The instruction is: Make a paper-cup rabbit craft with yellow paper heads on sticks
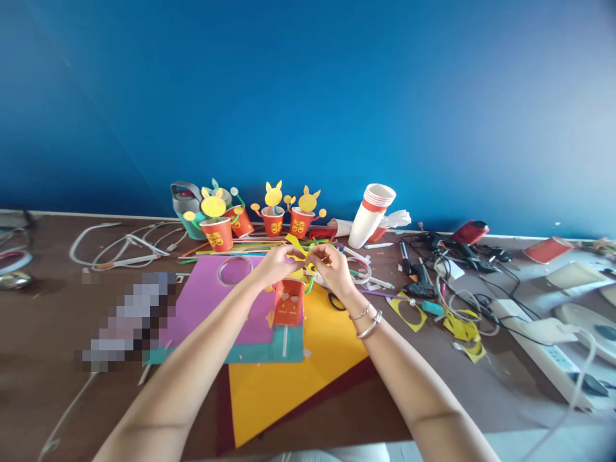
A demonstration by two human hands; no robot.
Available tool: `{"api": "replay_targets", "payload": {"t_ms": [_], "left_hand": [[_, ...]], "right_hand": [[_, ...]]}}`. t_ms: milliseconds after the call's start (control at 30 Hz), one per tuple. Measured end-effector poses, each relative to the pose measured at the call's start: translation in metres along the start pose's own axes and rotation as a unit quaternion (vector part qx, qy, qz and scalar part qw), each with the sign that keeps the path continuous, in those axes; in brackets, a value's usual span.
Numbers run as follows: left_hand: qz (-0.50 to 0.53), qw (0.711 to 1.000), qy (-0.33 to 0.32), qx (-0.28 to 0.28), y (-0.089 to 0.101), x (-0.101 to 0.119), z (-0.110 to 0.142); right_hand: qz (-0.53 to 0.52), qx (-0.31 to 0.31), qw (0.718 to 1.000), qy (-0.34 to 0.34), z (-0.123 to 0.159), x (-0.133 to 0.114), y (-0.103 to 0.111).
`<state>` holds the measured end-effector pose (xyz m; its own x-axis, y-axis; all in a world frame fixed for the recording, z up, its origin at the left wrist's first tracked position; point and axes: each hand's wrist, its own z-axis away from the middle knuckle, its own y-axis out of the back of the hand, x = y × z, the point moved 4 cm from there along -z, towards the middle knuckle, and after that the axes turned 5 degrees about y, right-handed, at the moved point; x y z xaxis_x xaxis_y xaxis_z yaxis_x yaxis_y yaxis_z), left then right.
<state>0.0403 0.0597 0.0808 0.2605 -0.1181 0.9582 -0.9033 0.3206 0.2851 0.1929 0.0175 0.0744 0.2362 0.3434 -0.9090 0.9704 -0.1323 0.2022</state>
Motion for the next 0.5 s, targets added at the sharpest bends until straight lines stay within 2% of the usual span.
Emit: {"api": "replay_targets", "payload": {"t_ms": [133,200,333,500], "left_hand": [[0.022,0.999,0.001,-0.047,-0.007,0.003,0.001],[0.021,0.999,0.001,-0.046,-0.009,0.004,0.0],[-0.065,0.997,-0.017,-0.024,-0.005,0.017,-0.004],[-0.185,0.98,-0.043,-0.05,0.004,0.035,-0.013]], "right_hand": [[0.018,0.007,1.0,0.011,0.001,-0.01,0.001],[0.03,0.005,0.999,0.014,0.001,-0.01,0.002],[0.017,-0.009,1.0,0.012,-0.002,-0.004,0.003],[0.027,-0.008,0.999,0.028,-0.006,0.005,0.006]]}}
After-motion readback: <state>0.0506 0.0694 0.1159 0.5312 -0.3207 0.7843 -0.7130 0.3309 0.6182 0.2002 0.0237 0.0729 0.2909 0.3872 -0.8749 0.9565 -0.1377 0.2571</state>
